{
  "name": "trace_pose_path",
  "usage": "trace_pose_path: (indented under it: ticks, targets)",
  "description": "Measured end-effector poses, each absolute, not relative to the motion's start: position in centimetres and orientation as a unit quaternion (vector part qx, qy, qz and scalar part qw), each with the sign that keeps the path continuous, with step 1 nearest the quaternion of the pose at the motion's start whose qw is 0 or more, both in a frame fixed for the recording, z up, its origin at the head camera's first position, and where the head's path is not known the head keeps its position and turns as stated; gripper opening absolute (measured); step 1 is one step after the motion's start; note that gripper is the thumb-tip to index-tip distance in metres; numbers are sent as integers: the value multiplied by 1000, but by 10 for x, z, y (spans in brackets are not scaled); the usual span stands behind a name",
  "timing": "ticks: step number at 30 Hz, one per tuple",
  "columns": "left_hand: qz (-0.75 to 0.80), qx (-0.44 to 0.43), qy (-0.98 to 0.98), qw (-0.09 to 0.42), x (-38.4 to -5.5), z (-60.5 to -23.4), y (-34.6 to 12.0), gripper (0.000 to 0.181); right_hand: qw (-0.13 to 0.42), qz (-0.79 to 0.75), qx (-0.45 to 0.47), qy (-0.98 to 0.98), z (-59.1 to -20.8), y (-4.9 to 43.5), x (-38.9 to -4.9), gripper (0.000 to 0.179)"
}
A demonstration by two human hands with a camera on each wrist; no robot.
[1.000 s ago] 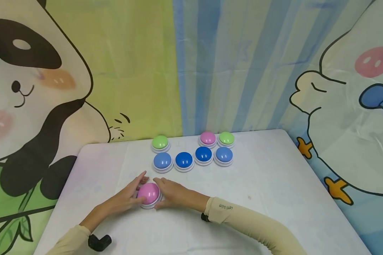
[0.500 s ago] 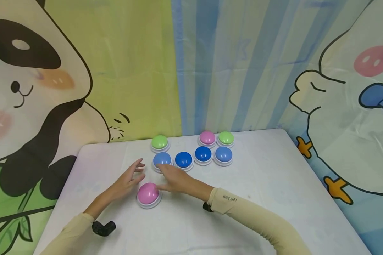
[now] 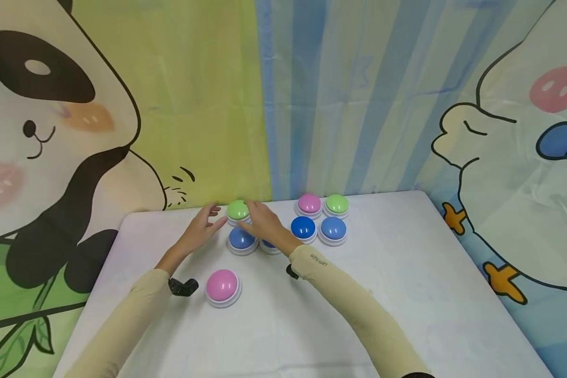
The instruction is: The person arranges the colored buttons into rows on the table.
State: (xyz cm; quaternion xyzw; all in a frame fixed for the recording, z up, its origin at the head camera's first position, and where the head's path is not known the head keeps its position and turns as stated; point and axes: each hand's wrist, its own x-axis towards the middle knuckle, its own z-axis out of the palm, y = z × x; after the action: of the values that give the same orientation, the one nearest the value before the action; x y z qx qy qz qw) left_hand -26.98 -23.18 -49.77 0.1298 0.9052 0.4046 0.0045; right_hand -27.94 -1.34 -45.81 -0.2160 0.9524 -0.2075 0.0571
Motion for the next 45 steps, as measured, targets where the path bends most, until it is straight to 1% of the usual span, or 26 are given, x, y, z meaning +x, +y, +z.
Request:
trace_pose_path:
  ticks: [3,6,10,13,20,26,33,38,45]
  targets:
    - [404,124,906,25,-285,-501,-228,75,72,-222,-178,956,-461,-15,-298,69]
    - [397,125,908,49,-297,-506,-224,74,91,-213,-144,962,-466,-13,-311,66]
    - [382,119,914,71,-307,-507,-221,77,114,-184,-135,967,-473,-14,-318,63]
    - [378,119,915,74,-312,-505,-220,79,117,-193,-142,964,-475,-17,-320,60]
    - [377,162,909,78,-316,-509,-217,73,111,-204,-142,962,-480,-26,-319,52]
    - [377,174,907,69,-316,-514,-215,71,100,-202,-148,963,-484,-33,-314,50]
    - [371,163,911,75,-321,-518,-209,74,83,-198,-143,966,-488,-39,-314,49]
    - [368,147,916,62,-322,-517,-210,75,69,-199,-158,965,-490,-43,-315,47]
    - [362,140,919,68,-323,-514,-211,77,84,-232,-150,957,-492,-43,-318,48]
